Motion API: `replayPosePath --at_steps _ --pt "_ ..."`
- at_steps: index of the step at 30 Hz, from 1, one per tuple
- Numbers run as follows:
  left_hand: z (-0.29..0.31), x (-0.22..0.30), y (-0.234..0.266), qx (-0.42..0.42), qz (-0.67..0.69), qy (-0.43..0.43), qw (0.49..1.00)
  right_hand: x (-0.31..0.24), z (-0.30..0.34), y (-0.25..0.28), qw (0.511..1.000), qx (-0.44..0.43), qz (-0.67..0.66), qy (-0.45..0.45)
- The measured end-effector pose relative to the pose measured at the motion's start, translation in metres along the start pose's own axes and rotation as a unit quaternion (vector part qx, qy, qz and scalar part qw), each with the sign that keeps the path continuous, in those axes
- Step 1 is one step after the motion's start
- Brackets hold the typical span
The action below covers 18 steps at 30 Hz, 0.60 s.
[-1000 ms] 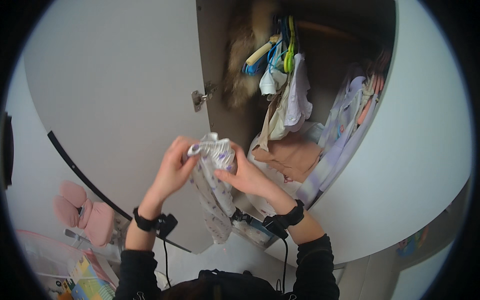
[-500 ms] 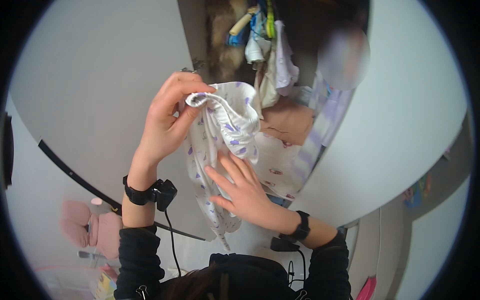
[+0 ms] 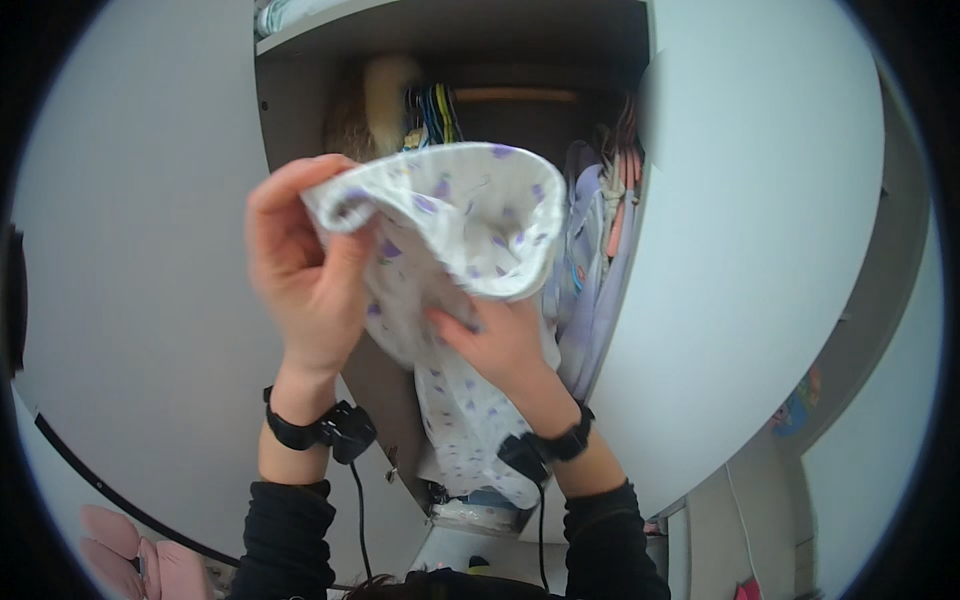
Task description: The person folds a cloth and places it in a wardrobe, then uses a pink brush to sweep a bed and a pillow. They fold a small cloth and store it in the wardrobe, retrieve a small box from a drawer, and place a book into a bookshelf.
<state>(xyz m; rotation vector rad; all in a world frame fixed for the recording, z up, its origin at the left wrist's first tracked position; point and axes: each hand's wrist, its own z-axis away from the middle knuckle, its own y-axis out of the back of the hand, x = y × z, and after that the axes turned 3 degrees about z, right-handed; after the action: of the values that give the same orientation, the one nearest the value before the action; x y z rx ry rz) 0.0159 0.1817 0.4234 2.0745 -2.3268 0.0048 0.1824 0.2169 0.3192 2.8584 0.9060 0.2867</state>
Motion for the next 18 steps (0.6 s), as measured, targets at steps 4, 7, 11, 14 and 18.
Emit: replayPosePath --at_steps 4,7,11,14,18 --pt "-0.008 -0.031 0.016 -0.01 0.048 0.116 0.992 0.013 0.035 -0.012 0.973 0.186 -0.083 -0.11" --pt "0.001 -0.048 0.016 -0.011 0.079 0.16 0.984 0.016 0.049 -0.002 0.886 -0.007 -0.36 -0.292" --pt "0.043 -0.083 0.035 0.037 0.074 0.288 0.954 0.011 0.053 0.022 0.617 -0.254 -0.496 -0.555" --pt "0.127 -0.106 0.052 0.022 0.046 0.472 0.88 -0.01 0.062 0.012 0.641 -0.2 -0.502 -0.545" --pt "0.276 -0.074 0.073 -0.095 0.269 0.702 0.653 -0.03 0.075 -0.032 0.57 -0.189 -0.522 -0.606"
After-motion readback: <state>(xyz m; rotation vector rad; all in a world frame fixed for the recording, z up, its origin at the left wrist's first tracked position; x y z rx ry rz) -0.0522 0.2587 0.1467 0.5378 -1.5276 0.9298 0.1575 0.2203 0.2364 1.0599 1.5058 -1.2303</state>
